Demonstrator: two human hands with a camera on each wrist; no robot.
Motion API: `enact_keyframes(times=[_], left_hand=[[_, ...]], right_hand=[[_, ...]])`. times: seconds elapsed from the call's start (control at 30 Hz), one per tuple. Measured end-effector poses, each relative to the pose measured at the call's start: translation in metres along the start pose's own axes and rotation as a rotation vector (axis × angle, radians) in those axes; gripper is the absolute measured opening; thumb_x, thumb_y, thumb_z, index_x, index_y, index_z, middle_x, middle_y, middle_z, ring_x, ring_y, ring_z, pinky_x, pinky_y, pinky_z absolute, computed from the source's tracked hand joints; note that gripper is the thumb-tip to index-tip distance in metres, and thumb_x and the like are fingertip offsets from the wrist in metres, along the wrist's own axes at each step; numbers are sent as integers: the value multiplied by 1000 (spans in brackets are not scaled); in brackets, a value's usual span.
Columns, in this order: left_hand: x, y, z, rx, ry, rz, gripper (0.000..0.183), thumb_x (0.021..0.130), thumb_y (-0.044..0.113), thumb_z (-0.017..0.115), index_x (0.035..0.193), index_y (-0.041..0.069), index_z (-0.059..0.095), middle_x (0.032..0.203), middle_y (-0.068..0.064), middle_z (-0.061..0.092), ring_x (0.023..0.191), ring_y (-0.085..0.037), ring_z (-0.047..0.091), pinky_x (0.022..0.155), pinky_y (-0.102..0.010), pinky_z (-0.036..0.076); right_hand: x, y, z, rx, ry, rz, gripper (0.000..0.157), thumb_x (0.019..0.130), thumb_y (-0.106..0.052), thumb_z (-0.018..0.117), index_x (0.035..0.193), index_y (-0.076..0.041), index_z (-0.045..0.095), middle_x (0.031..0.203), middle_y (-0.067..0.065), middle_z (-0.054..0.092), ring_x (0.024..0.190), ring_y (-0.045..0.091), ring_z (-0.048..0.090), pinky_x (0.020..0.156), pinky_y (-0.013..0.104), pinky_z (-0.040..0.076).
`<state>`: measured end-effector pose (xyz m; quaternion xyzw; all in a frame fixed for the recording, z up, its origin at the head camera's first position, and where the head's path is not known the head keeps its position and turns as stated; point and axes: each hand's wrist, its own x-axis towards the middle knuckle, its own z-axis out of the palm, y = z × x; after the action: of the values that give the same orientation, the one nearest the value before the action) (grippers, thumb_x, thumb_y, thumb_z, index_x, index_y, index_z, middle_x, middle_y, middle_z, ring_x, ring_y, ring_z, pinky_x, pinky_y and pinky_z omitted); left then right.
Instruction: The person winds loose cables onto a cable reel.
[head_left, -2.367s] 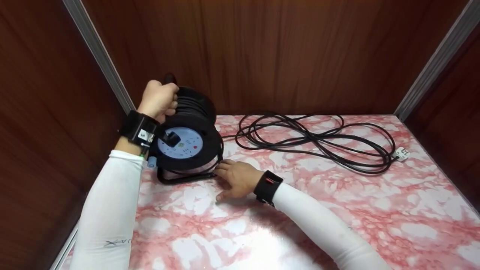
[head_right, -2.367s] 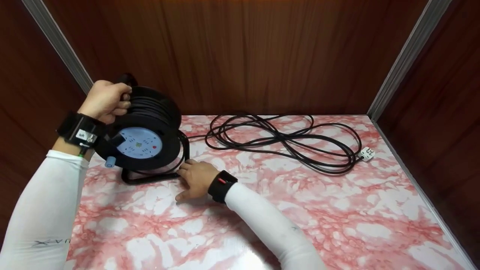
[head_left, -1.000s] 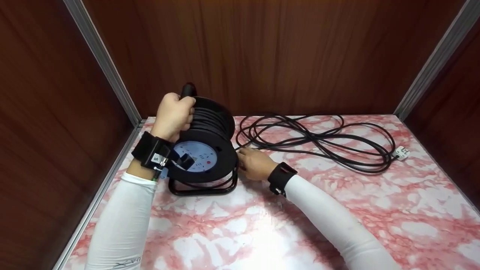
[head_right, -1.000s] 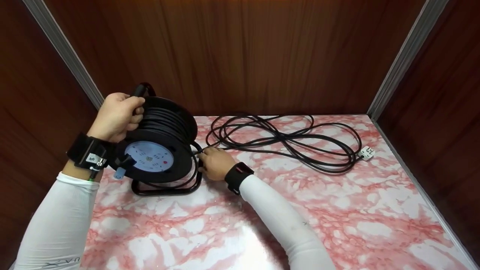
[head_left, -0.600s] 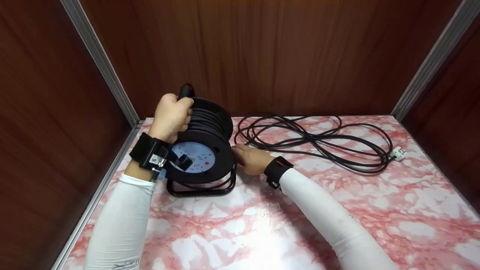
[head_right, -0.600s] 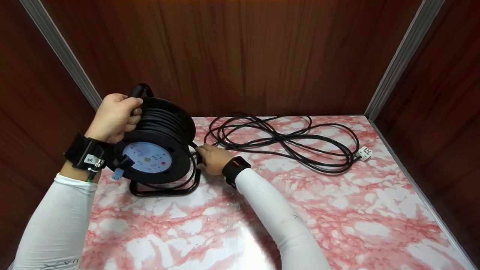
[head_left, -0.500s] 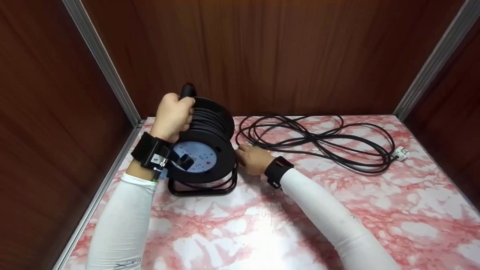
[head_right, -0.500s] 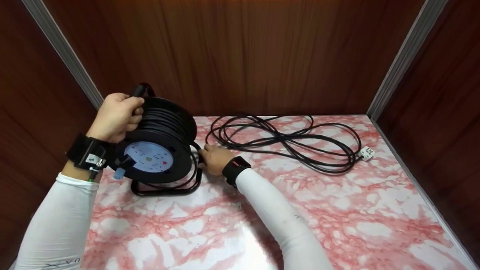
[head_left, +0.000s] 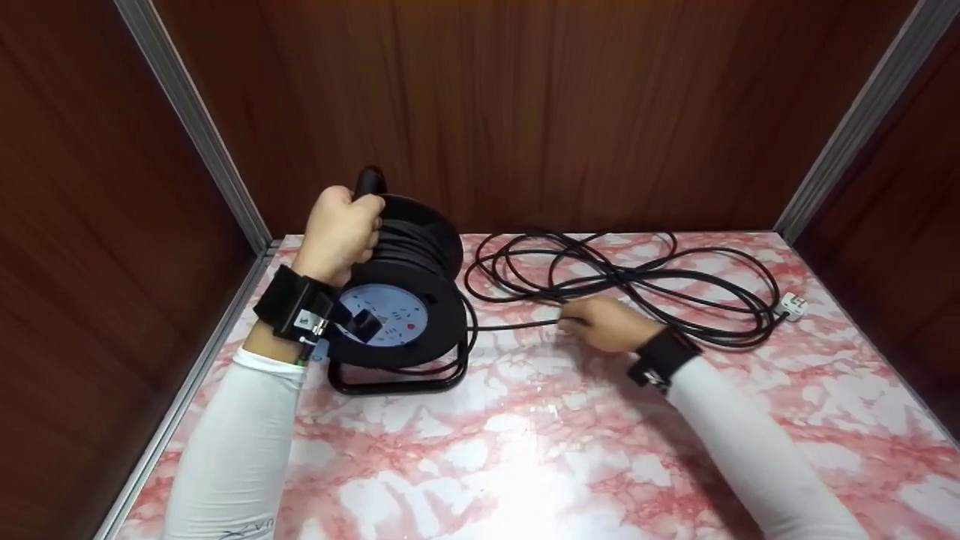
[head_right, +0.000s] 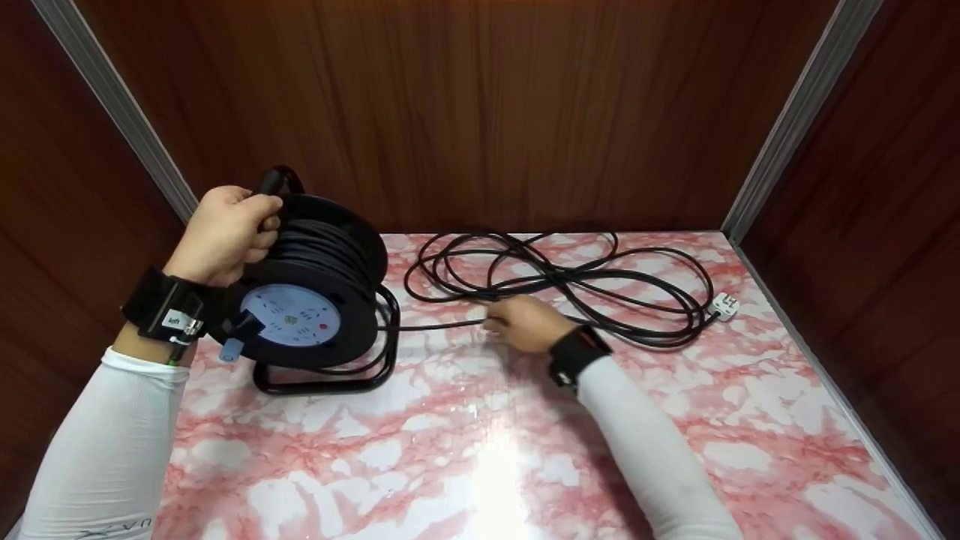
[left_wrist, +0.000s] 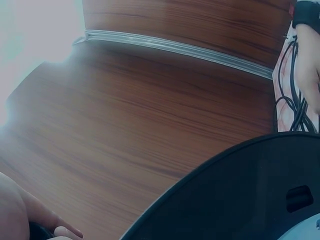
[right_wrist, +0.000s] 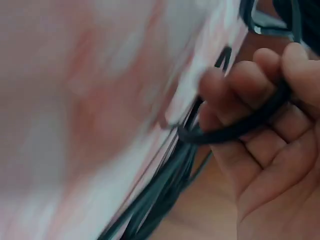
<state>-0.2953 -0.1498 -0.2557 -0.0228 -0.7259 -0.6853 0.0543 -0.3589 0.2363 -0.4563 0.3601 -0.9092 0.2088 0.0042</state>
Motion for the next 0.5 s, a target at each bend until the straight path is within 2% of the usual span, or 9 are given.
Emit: enact_keyframes(times=[0.13,0.3,0.4,0.5], left_hand=[[-2,1,-2,-2,6,1,8,97,7,49,95,2,43,60,3,46,39,-4,37,33,-19,25],[-2,0,-1,6,13,9,8,96,7,48,93,2,44,60,2,47,39,-4,37,33,-19,26],[-2,-1,1,12,13,9,8,96,7,48,93,1,44,60,2,47,39,-4,37,33,-18,26],[-2,0,1,8,15,5,8,97,7,48,93,1,44,60,1,46,39,-4,36,33,-18,26]], right_hand=[[-11,13,-2,21,42,2,20,105,-27,61,94,-14,71,73,-8,60,69,9,58,69,34,50],[-15,13,1,42,114,47,19,104,-26,62,88,-17,68,69,-10,56,66,10,55,68,34,47],[-16,7,7,44,136,70,14,103,-24,64,92,-18,69,72,-9,57,68,11,56,68,35,47],[-12,-8,13,63,103,52,8,101,-22,65,103,-18,72,82,-8,64,75,11,60,74,37,50]])
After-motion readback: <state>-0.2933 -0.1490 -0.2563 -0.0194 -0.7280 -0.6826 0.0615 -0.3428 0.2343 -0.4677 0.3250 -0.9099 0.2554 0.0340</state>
